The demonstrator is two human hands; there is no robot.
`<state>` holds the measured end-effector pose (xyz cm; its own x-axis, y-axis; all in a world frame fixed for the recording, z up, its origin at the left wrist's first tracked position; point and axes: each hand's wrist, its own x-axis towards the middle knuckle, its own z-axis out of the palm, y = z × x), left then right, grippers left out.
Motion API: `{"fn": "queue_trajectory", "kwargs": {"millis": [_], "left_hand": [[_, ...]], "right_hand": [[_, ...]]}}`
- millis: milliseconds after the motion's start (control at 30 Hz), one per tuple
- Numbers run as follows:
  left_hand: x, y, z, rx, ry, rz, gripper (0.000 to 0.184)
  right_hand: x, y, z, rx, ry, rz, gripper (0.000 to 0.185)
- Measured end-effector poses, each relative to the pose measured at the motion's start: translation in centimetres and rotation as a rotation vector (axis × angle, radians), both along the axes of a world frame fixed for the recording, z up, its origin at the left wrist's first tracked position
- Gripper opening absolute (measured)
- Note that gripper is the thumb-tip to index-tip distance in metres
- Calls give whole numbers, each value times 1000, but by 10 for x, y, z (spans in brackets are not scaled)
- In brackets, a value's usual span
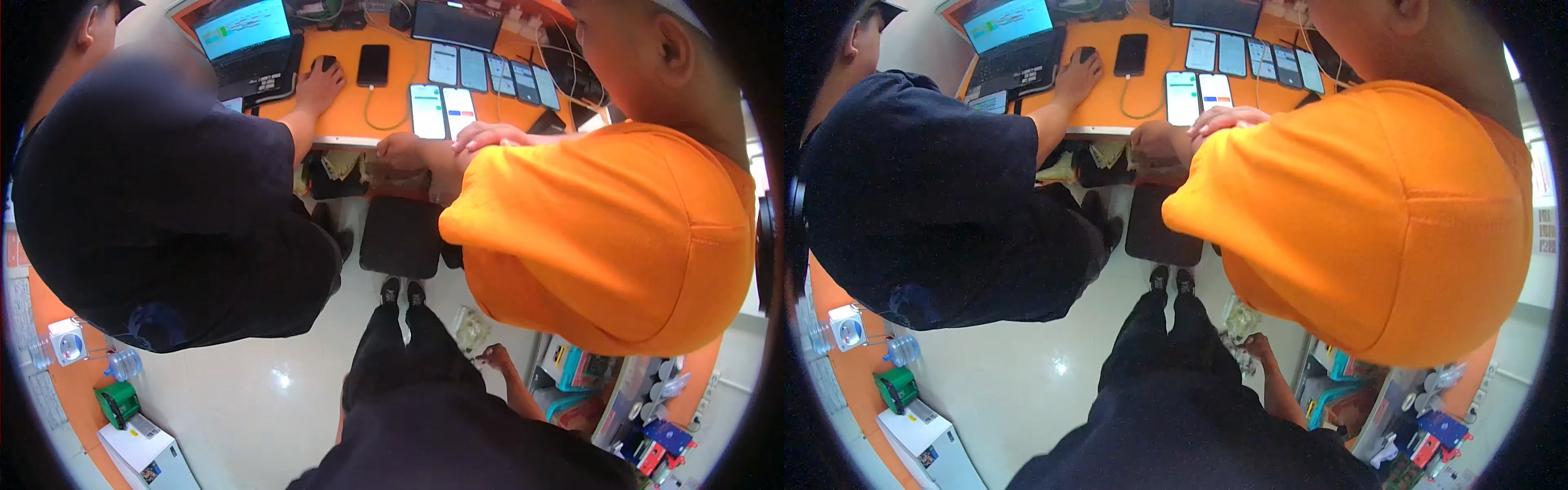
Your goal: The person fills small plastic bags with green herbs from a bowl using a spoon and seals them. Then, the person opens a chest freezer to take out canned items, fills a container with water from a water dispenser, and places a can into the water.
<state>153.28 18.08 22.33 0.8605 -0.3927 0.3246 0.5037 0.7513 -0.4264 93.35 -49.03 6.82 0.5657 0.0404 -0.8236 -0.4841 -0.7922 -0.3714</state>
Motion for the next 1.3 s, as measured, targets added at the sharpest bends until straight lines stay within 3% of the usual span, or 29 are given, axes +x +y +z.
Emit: {"fn": "queue_trajectory", "kwargs": {"millis": [33,67,167,267,300,333,400,467,533,567,600,667,700,733,767,800,833,867,900,933,967,1100,1200,1233,1267,1300], "left_hand": [[8,1,0,73,-52,35,47],[14,1,1,136,-106,65,47],[23,1,-3,309,-290,148,48],[-8,0,-12,499,-494,261,49],[-47,0,-19,708,-386,389,49],[-111,-2,-38,898,-292,468,49],[-279,-6,-101,1655,-35,554,50],[-488,-11,-181,2165,193,310,51],[-712,-26,-244,2348,427,-68,52],[-811,-32,-256,2304,550,-237,52],[-905,-40,-256,2234,689,-394,53],[-1044,-58,-234,2032,938,-589,55],[-1092,-65,-221,1933,1034,-608,56],[-1129,-70,-210,1844,1133,-575,57],[-1156,-70,-209,1766,1223,-477,58],[-1175,-63,-212,1710,1297,-339,59],[-1192,-46,-221,1659,1375,-185,61],[-1212,-12,-199,1741,1528,-70,53],[-1233,23,-183,1724,1675,82,52],[-1260,62,-174,1729,1784,233,41],[-1286,96,-163,1781,1941,301,42],[-1387,209,-118,1798,2367,492,40],[-1454,248,-122,1811,2494,565,42],[-1460,245,-121,1599,2549,631,43],[-1476,227,-149,1642,2591,476,42],[-1473,209,-166,1371,2645,409,41]], "right_hand": [[17,3,-4,31,9,56,29],[18,-6,-52,-94,-165,403,31],[70,29,-45,-2,-144,928,29],[101,94,-22,-122,-290,1254,24],[100,112,-32,-68,-240,1267,23],[99,129,-57,-16,-190,1278,23],[94,174,-64,42,-58,1189,22],[83,238,-38,67,108,989,21],[66,288,-35,85,114,1022,20],[51,317,-36,101,115,1035,20],[36,330,-82,155,160,972,23],[0,357,-115,62,-218,1236,26],[-11,397,-90,15,-288,1186,28],[-21,426,-89,-29,-354,1132,30],[-23,451,-109,90,-399,1232,38],[-28,492,-78,147,-57,1103,47],[-40,527,-69,294,-247,1244,48],[-56,573,-28,-11,36,1266,40],[-64,593,-35,269,25,1281,37],[-60,611,-65,222,66,1361,34],[-56,630,-98,178,107,1443,34],[-142,789,-87,-150,168,1639,28],[-221,913,-90,-282,148,1762,25],[-243,954,-94,-314,140,1808,24],[-267,996,-93,-343,127,1850,24],[-295,1045,-92,-366,115,1887,23]]}}
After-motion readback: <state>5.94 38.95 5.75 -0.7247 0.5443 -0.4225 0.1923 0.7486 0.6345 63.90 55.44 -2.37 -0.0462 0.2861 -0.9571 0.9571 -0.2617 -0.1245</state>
